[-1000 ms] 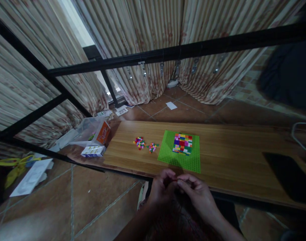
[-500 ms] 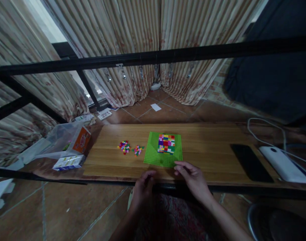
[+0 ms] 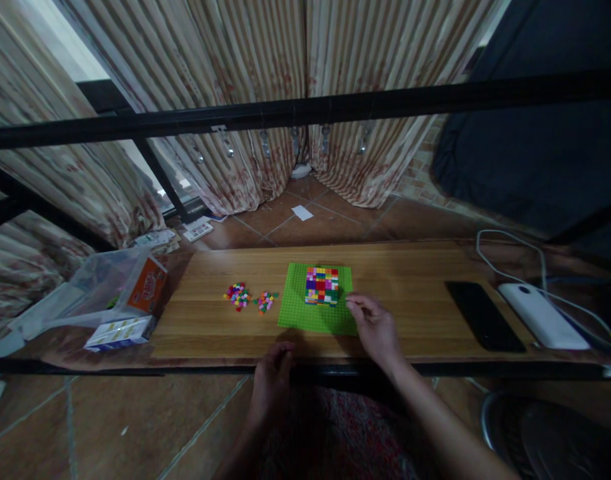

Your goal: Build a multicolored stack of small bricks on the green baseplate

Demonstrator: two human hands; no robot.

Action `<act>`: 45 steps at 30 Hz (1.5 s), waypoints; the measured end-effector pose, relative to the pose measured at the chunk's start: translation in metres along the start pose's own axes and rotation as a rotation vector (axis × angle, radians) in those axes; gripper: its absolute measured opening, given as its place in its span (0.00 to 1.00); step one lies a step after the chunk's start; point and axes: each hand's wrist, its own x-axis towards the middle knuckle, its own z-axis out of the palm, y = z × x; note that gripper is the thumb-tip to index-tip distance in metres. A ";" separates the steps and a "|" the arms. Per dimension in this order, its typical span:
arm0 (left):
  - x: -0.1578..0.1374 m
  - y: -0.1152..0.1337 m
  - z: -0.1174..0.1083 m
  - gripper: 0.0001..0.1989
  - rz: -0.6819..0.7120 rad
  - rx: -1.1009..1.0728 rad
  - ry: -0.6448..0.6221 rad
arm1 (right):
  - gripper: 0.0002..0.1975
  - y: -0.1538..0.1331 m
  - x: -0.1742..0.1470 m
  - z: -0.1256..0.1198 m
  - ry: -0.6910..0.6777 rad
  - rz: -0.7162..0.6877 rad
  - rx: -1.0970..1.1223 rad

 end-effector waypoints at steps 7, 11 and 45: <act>0.006 -0.003 -0.010 0.11 0.040 0.082 0.029 | 0.11 0.016 0.028 0.041 0.123 -0.028 0.077; 0.006 -0.005 -0.011 0.12 0.017 0.077 0.026 | 0.10 0.026 0.029 0.055 0.137 0.041 0.147; 0.030 0.051 0.011 0.10 0.200 0.088 0.011 | 0.12 0.010 0.032 0.030 0.189 0.251 0.406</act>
